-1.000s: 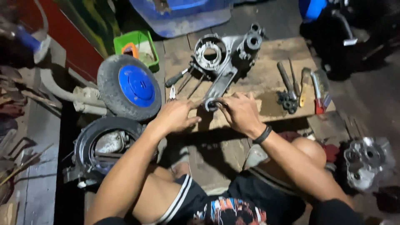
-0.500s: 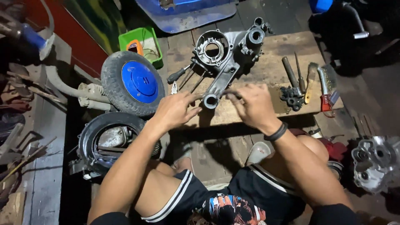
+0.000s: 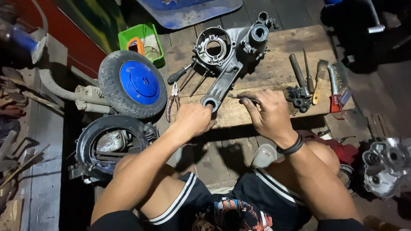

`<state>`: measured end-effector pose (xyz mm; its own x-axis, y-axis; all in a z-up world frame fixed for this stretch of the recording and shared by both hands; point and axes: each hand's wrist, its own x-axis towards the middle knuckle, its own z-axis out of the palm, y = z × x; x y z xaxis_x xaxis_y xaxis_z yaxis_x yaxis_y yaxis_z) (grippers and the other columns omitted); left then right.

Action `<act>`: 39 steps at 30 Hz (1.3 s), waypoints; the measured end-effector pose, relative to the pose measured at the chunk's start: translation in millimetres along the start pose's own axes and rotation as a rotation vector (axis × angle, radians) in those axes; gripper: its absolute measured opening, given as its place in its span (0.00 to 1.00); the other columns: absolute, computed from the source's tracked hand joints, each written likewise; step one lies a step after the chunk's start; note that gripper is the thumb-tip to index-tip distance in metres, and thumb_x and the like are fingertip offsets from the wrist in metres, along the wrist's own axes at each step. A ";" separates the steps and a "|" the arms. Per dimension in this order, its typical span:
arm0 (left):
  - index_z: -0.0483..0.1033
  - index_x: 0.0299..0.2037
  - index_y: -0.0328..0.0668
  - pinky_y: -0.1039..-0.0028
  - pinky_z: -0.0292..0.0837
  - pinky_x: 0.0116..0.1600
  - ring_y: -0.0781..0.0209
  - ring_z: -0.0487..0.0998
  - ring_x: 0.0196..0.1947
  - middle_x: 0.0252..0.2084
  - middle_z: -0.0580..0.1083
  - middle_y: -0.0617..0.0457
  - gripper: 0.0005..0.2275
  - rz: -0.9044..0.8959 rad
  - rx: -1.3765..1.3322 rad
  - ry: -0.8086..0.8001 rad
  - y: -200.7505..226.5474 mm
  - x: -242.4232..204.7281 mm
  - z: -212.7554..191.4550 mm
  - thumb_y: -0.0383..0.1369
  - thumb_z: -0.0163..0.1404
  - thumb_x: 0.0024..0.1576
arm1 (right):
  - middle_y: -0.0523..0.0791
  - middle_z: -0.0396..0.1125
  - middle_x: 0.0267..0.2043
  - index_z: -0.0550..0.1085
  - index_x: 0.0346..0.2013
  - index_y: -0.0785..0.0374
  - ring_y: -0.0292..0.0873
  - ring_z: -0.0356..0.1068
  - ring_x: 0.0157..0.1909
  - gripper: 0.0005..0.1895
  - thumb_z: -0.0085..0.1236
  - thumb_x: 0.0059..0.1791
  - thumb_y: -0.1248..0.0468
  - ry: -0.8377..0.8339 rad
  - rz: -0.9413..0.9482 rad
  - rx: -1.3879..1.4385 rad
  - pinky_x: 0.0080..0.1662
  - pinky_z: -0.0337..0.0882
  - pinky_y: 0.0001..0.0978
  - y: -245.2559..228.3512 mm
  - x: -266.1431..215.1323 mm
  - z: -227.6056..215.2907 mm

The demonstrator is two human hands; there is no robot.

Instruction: The person cleans the inside of a cylindrical metal engine part using a wire brush and a screwdriver. They scrub the interior surface repeatedly and scrape the edges to remove residue.

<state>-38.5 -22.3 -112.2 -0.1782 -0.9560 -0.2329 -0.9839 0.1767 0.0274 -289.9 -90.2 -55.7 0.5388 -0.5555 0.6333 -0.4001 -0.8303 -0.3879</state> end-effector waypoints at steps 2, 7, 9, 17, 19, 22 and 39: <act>0.75 0.52 0.40 0.48 0.78 0.42 0.35 0.83 0.38 0.34 0.79 0.39 0.24 -0.025 -0.054 -0.037 5.7 -2.8 -9.6 0.49 0.51 0.54 | 0.43 0.74 0.33 0.80 0.44 0.55 0.49 0.73 0.35 0.07 0.56 0.56 0.60 -0.004 0.005 0.021 0.43 0.68 0.41 -2.8 -0.8 -0.2; 0.72 0.59 0.38 0.43 0.75 0.51 0.28 0.80 0.47 0.41 0.79 0.30 0.27 -0.090 -0.231 -0.148 17.8 -22.9 -47.5 0.50 0.48 0.57 | 0.43 0.75 0.35 0.80 0.46 0.54 0.49 0.74 0.37 0.07 0.55 0.56 0.61 -0.019 0.018 0.044 0.44 0.68 0.40 -4.0 -4.9 -1.6; 0.71 0.63 0.43 0.42 0.72 0.54 0.26 0.79 0.49 0.43 0.78 0.29 0.28 -0.174 -0.365 -0.135 21.6 -28.0 -56.5 0.52 0.47 0.57 | 0.44 0.75 0.35 0.80 0.46 0.55 0.51 0.74 0.37 0.07 0.56 0.56 0.62 -0.037 0.022 0.035 0.44 0.68 0.42 -6.6 -2.0 -5.5; 0.75 0.56 0.43 0.45 0.76 0.47 0.31 0.82 0.42 0.39 0.80 0.35 0.20 -0.120 -0.334 0.063 16.8 -46.2 -74.9 0.44 0.49 0.58 | 0.43 0.75 0.36 0.80 0.45 0.52 0.49 0.75 0.39 0.07 0.58 0.55 0.58 -0.059 0.021 0.028 0.46 0.68 0.40 -0.2 -5.9 9.1; 0.77 0.52 0.44 0.48 0.77 0.44 0.35 0.83 0.40 0.39 0.81 0.38 0.17 -0.120 -0.367 0.135 6.3 -43.1 -69.6 0.42 0.49 0.59 | 0.44 0.75 0.37 0.80 0.45 0.53 0.50 0.75 0.39 0.07 0.58 0.55 0.59 -0.067 0.018 0.028 0.46 0.69 0.41 -2.4 -3.8 8.1; 0.79 0.47 0.43 0.48 0.78 0.40 0.36 0.82 0.37 0.36 0.79 0.40 0.14 -0.167 -0.309 0.306 -15.9 -34.7 -53.9 0.43 0.48 0.60 | 0.43 0.75 0.36 0.80 0.46 0.53 0.50 0.75 0.39 0.07 0.58 0.55 0.59 -0.061 0.031 0.032 0.46 0.68 0.40 -5.4 -3.0 8.9; 0.79 0.34 0.54 0.53 0.69 0.45 0.53 0.80 0.34 0.33 0.75 0.58 0.08 -0.046 0.004 0.482 -28.0 32.2 23.7 0.43 0.52 0.52 | 0.47 0.75 0.36 0.80 0.46 0.56 0.53 0.76 0.39 0.09 0.58 0.53 0.60 -0.138 0.033 0.020 0.43 0.69 0.46 -16.8 -1.8 12.7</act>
<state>-16.3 -52.5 -143.5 -0.1221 -0.9621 0.2437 -0.9910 0.1318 0.0240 -274.7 -75.8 -58.8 0.6231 -0.5820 0.5225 -0.4048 -0.8116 -0.4213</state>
